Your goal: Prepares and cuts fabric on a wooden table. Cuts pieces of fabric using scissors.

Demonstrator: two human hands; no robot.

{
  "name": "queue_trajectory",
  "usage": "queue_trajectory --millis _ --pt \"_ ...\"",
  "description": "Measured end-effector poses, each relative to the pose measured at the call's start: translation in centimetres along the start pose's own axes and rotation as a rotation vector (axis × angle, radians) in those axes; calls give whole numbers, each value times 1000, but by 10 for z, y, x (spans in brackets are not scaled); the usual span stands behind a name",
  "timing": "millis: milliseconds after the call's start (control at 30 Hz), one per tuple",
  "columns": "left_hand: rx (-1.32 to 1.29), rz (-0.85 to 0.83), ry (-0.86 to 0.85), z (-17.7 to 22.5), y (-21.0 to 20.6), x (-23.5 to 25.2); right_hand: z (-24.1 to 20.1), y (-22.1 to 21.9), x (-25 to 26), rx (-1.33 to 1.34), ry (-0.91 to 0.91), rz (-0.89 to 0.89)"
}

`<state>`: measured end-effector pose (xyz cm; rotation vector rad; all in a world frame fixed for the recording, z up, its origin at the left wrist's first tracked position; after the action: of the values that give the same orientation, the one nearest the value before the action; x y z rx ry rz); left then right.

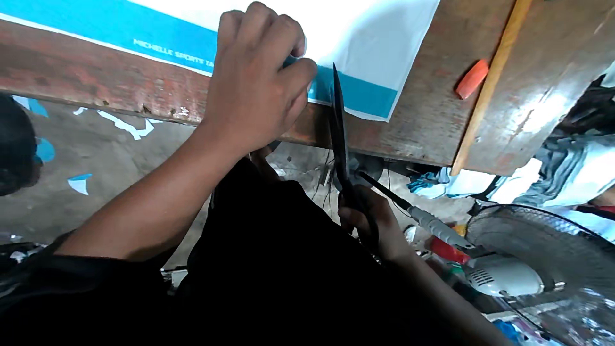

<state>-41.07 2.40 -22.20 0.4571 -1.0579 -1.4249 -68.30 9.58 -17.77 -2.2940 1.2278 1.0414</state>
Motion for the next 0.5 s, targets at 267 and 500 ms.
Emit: queue_trajectory --millis 267,500 --pt "-37 -28 -44 0 6 0 2 -21 0 18 2 56" --pt "-119 -119 -59 -6 18 11 3 -48 -1 98 -22 147"
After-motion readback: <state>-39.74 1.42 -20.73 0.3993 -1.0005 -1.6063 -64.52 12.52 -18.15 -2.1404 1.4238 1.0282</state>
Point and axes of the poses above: each hand's wrist, its own x-axis towards the middle knuckle, its own y-axis out of the back of the hand, z = x × y, the point moved 3 cm from there along x, towards the middle knuckle, and after that the axes turned 2 degrees about -y, right-handed, at the moved point
